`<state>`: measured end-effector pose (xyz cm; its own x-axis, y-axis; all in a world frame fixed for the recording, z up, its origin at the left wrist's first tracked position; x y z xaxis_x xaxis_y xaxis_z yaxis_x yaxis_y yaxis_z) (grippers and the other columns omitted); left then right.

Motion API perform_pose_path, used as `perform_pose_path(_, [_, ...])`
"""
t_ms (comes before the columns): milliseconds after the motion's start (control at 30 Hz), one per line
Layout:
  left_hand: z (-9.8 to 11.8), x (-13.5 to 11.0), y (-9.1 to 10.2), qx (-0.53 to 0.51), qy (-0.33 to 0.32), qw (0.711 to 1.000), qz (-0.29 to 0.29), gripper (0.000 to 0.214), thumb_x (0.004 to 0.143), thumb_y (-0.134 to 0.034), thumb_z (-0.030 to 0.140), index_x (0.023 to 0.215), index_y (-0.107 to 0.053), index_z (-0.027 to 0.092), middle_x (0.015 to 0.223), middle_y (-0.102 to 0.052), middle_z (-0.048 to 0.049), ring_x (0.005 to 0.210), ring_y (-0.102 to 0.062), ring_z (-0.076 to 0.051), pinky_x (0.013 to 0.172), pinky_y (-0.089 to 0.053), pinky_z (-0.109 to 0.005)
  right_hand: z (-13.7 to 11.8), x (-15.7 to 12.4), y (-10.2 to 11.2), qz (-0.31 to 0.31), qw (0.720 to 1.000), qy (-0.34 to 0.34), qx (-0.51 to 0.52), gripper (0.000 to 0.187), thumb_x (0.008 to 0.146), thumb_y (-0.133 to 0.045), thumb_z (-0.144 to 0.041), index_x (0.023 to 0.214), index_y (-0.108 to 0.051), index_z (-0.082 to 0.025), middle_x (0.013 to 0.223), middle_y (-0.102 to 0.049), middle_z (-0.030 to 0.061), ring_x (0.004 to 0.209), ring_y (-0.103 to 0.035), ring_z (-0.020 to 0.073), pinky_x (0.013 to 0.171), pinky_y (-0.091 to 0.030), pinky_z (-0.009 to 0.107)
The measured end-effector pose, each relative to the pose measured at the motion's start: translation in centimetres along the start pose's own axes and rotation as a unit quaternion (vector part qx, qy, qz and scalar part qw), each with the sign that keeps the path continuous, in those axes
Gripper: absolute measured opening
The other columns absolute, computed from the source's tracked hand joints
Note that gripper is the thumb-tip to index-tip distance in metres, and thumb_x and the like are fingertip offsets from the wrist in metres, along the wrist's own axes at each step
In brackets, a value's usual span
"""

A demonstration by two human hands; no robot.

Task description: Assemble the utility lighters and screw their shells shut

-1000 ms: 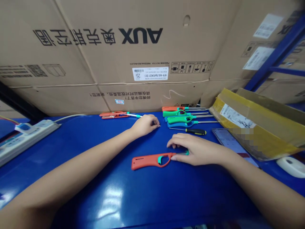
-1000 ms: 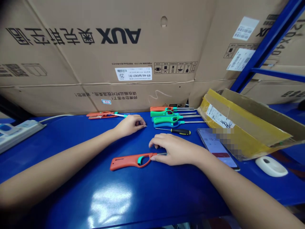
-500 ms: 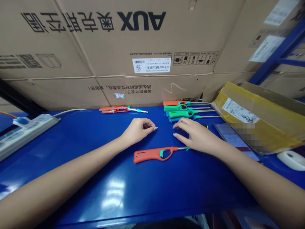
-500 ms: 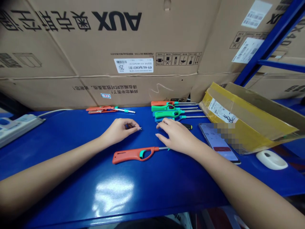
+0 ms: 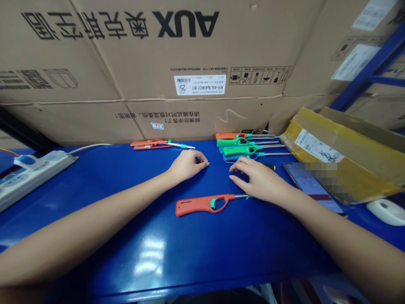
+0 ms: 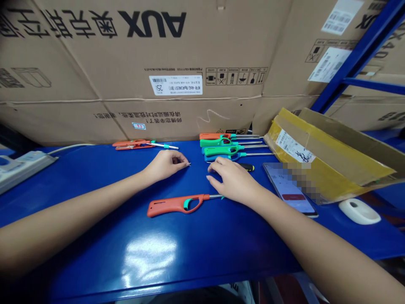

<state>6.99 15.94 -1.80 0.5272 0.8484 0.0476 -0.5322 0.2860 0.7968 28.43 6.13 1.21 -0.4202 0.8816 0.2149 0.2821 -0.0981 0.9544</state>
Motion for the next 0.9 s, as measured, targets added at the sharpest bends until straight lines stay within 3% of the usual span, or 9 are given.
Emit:
perform_pose_path(167, [0.3, 0.5, 0.8, -0.053, 0.034, 0.998, 0.017, 0.031, 0.099, -0.061, 0.036, 0.123, -0.062, 0.016, 0.123, -0.064, -0.0098, 0.105, -0.065, -0.022, 0.090, -0.058, -0.043, 1.5, 0.0, 0.5, 0.018, 0.995, -0.071, -0.073, 0.018, 0.094, -0.055, -0.028, 0.105, -0.065, -0.019, 0.109, -0.065, 0.0123, 0.103, -0.064, 0.0284, 0.088, -0.052, 0.042])
perform_pose_path(300, [1.1, -0.4, 1.7, -0.154, 0.052, 0.985, 0.051, 0.020, 0.087, -0.074, 0.033, 0.088, -0.072, 0.013, 0.089, -0.072, -0.0047, 0.081, -0.065, -0.017, 0.080, -0.054, -0.032, 3.1, -0.1, 0.5, 0.014, 0.979, -0.136, -0.153, 0.021, 0.089, -0.060, -0.027, 0.105, -0.064, -0.014, 0.108, -0.064, 0.0221, 0.102, -0.059, 0.0379, 0.081, -0.051, 0.050])
perform_pose_path(367, [1.6, -1.7, 2.0, -0.228, 0.070, 0.970, 0.056, 0.019, 0.080, -0.077, 0.032, 0.080, -0.074, 0.014, 0.079, -0.072, -0.0031, 0.069, -0.060, -0.013, 0.069, -0.050, -0.028, 3.6, -0.2, 0.2, 0.003, 0.974, -0.148, -0.174, 0.017, 0.090, -0.057, -0.025, 0.100, -0.064, -0.013, 0.105, -0.065, 0.0236, 0.101, -0.059, 0.0390, 0.078, -0.049, 0.051])
perform_pose_path(467, [2.0, -4.4, 2.1, -0.346, 0.113, 0.930, 0.040, 0.023, 0.077, -0.078, 0.035, 0.086, -0.074, 0.015, 0.079, -0.070, -0.0038, 0.060, -0.053, -0.010, 0.057, -0.044, -0.024, 3.8, -0.3, -0.1, -0.007, 0.972, -0.145, -0.184, 0.013, 0.090, -0.052, -0.018, 0.097, -0.063, -0.013, 0.100, -0.067, 0.0228, 0.099, -0.059, 0.0385, 0.079, -0.048, 0.051])
perform_pose_path(600, [1.8, -8.2, 2.3, -0.485, 0.167, 0.858, 0.042, 0.021, 0.076, -0.078, 0.033, 0.079, -0.067, 0.015, 0.077, -0.064, -0.0032, 0.059, -0.048, -0.007, 0.053, -0.042, -0.020, 3.7, -0.3, 0.0, -0.003, 0.978, -0.122, -0.169, 0.009, 0.088, -0.050, -0.012, 0.091, -0.059, -0.015, 0.092, -0.067, 0.0186, 0.094, -0.060, 0.0351, 0.079, -0.045, 0.048])
perform_pose_path(767, [2.1, -11.0, 2.3, -0.608, 0.212, 0.764, 0.049, 0.017, 0.075, -0.072, 0.022, 0.078, -0.057, 0.015, 0.074, -0.054, 0.0007, 0.058, -0.044, -0.004, 0.051, -0.041, -0.014, 2.0, 0.2, 0.6, 0.041, 0.988, -0.097, -0.109, 0.009, 0.095, -0.042, -0.019, 0.100, -0.050, -0.017, 0.093, -0.066, 0.0160, 0.084, -0.063, 0.0291, 0.076, -0.046, 0.041])
perform_pose_path(867, [2.9, -11.6, 2.1, -0.657, 0.216, 0.721, 0.036, 0.017, 0.073, -0.068, 0.019, 0.075, -0.051, 0.016, 0.070, -0.049, 0.0029, 0.057, -0.043, -0.004, 0.052, -0.041, -0.013, -0.3, 0.0, 0.9, 0.065, 0.994, -0.079, -0.031, 0.013, 0.102, -0.034, -0.025, 0.111, -0.042, -0.020, 0.092, -0.065, 0.0091, 0.078, -0.065, 0.0215, 0.069, -0.048, 0.033])
perform_pose_path(900, [3.2, -11.8, 2.0, -0.669, 0.213, 0.712, 0.027, 0.016, 0.073, -0.066, 0.019, 0.073, -0.050, 0.016, 0.069, -0.048, 0.0030, 0.056, -0.042, -0.004, 0.051, -0.041, -0.013, -1.2, -0.2, 1.0, 0.080, 0.993, -0.069, 0.048, 0.012, 0.103, -0.034, -0.026, 0.111, -0.041, -0.021, 0.087, -0.064, 0.0055, 0.074, -0.063, 0.0197, 0.067, -0.048, 0.031])
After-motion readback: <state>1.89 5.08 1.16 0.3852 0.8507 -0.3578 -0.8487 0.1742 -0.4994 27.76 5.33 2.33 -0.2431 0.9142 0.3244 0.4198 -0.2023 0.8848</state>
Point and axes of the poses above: each hand's wrist, its own x-axis towards the middle knuckle, its own y-axis out of the back of the hand, z = x × y, the point moved 3 cm from there along x, towards the middle knuckle
